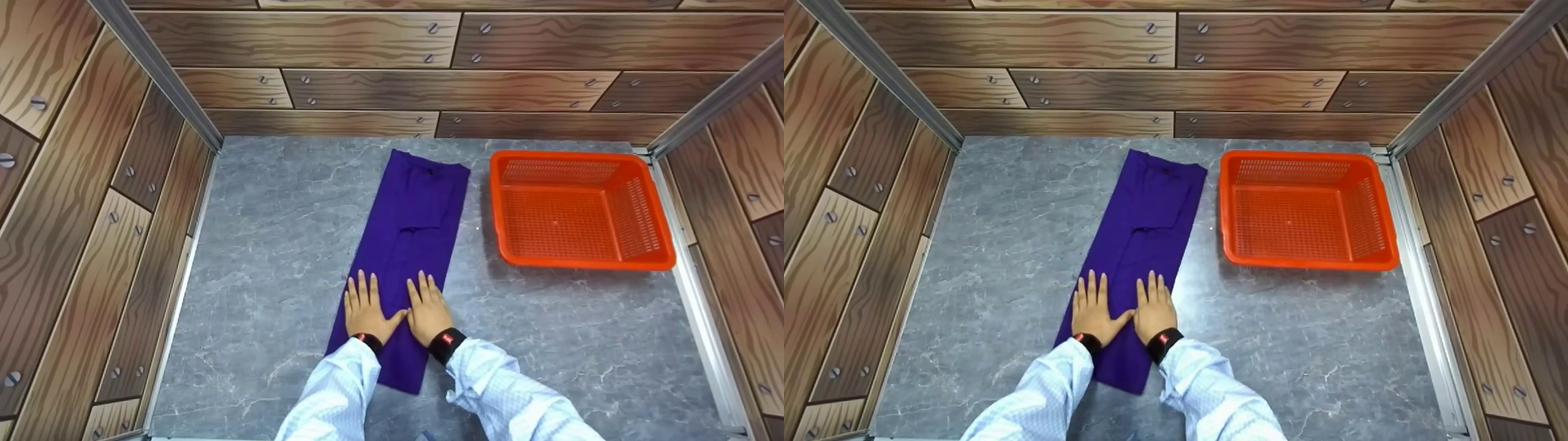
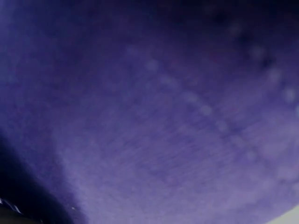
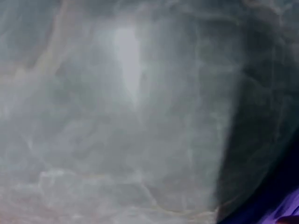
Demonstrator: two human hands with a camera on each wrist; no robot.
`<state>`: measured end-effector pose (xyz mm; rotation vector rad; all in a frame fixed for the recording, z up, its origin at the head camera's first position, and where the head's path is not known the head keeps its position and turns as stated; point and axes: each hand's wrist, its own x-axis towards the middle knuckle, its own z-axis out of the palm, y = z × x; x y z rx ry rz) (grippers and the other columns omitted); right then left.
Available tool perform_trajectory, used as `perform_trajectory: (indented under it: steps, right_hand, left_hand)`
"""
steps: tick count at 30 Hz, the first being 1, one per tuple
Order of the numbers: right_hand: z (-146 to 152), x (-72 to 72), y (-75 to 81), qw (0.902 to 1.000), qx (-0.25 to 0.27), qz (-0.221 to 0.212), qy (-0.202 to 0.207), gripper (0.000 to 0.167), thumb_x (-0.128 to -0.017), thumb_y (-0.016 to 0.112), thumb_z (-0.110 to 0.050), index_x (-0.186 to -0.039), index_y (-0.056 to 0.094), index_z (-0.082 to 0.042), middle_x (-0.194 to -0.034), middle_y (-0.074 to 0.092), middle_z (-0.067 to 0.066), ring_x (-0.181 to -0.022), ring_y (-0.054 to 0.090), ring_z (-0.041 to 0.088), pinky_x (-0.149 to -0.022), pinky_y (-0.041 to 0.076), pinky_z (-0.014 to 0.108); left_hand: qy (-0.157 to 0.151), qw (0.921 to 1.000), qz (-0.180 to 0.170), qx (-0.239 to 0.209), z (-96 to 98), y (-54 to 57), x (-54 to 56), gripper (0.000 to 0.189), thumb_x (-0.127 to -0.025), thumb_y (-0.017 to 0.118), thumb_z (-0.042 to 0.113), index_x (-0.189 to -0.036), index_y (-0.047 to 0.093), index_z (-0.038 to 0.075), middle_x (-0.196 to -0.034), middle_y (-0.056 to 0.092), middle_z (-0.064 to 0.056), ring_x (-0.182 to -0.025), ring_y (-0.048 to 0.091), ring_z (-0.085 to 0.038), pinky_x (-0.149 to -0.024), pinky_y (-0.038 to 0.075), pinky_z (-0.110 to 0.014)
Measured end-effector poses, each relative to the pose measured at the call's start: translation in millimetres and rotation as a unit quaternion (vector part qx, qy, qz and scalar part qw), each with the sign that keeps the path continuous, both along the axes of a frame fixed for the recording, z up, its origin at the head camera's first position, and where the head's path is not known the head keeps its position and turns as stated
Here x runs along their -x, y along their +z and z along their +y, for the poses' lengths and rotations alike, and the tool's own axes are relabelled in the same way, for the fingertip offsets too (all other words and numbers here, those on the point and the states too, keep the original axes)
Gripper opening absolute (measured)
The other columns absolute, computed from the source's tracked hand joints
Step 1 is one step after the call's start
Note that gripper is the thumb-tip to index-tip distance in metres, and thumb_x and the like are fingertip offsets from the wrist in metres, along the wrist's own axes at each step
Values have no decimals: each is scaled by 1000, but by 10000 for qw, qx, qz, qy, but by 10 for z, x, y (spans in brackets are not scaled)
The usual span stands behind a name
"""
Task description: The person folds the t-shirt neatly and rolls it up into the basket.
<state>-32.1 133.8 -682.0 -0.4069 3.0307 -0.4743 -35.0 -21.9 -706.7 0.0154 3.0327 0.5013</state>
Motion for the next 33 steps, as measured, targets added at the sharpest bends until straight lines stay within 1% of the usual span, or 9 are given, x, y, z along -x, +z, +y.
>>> perform_trajectory:
  steps: [4, 7, 12, 17, 20, 22, 27, 30, 33]
  right_hand:
    - [77, 12, -21, 9998, -159, -21, 86, 60, -91, 59, -22, -146, 44, -2, -155, 34, 24, -143, 33, 43, -116, 32, 49]
    - [144, 48, -23, 9997, -237, -15, 107, 64, -87, 61, -22, -146, 44, -2, -155, 35, 23, -144, 33, 42, -117, 31, 49]
    - [273, 121, 8, 9995, -298, -53, -5, 67, -82, 64, -17, -145, 45, -1, -154, 35, 25, -143, 33, 44, -117, 31, 50]
    - [402, 157, 38, 9992, -349, -30, -176, 66, -83, 65, -16, -144, 46, -2, -154, 35, 25, -141, 36, 44, -115, 33, 49]
    - [477, 106, 43, 9996, -102, 189, -176, 63, -85, 64, -19, -144, 47, -2, -154, 36, 25, -139, 38, 45, -113, 35, 51]
    - [529, 16, 27, 9993, 47, 371, -60, 63, -88, 63, -24, -144, 47, -3, -154, 36, 25, -139, 39, 45, -113, 35, 53]
    - [664, -279, -116, 9971, -142, 665, 355, 72, -89, 61, -46, -148, 43, -9, -155, 36, 22, -140, 37, 43, -113, 28, 60]
    - [707, -342, -200, 9957, -377, 724, 435, 77, -87, 57, -57, -149, 42, -14, -156, 35, 19, -142, 35, 41, -112, 23, 64]
    - [709, -292, -234, 9961, -402, 683, 388, 79, -88, 55, -60, -151, 38, -16, -159, 31, 17, -145, 31, 39, -113, 18, 66]
  left_hand:
    - [144, 9998, -98, 31, 92, 20, -42, 109, -75, 60, 74, -157, 24, 12, -165, 15, -15, -151, 11, -39, -122, 17, -51]
    - [89, 9998, -173, 98, 147, 79, -37, 107, -76, 61, 73, -156, 25, 12, -164, 16, -16, -151, 14, -40, -119, 22, -51]
    - [-320, 9992, -143, 177, 186, 189, -5, 98, -77, 61, 69, -153, 34, 13, -160, 26, -18, -145, 28, -41, -108, 35, -51]
    - [-899, 9958, -74, 153, 133, 255, -4, 89, -80, 61, 66, -150, 40, 15, -157, 32, -18, -137, 39, -39, -104, 38, -52]
    - [-1240, 9922, 100, 84, 38, 223, -45, 88, -80, 62, 65, -149, 41, 15, -158, 31, -17, -139, 38, -38, -108, 35, -55]
    - [-1412, 9898, 183, 63, -44, 168, -108, 90, -79, 61, 66, -151, 39, 16, -160, 29, -16, -143, 33, -38, -112, 30, -58]
    - [-1558, 9874, 145, 245, -239, -5, -268, 93, -81, 54, 73, -156, 28, 22, -164, 20, -12, -149, 21, -39, -116, 19, -63]
    - [-1576, 9867, 129, 382, -295, -59, -256, 94, -82, 49, 76, -157, 24, 26, -165, 18, -10, -150, 19, -38, -117, 17, -63]
    - [-1596, 9862, 201, 395, -309, -59, -162, 94, -81, 49, 77, -157, 25, 27, -165, 18, -9, -150, 19, -38, -117, 17, -64]
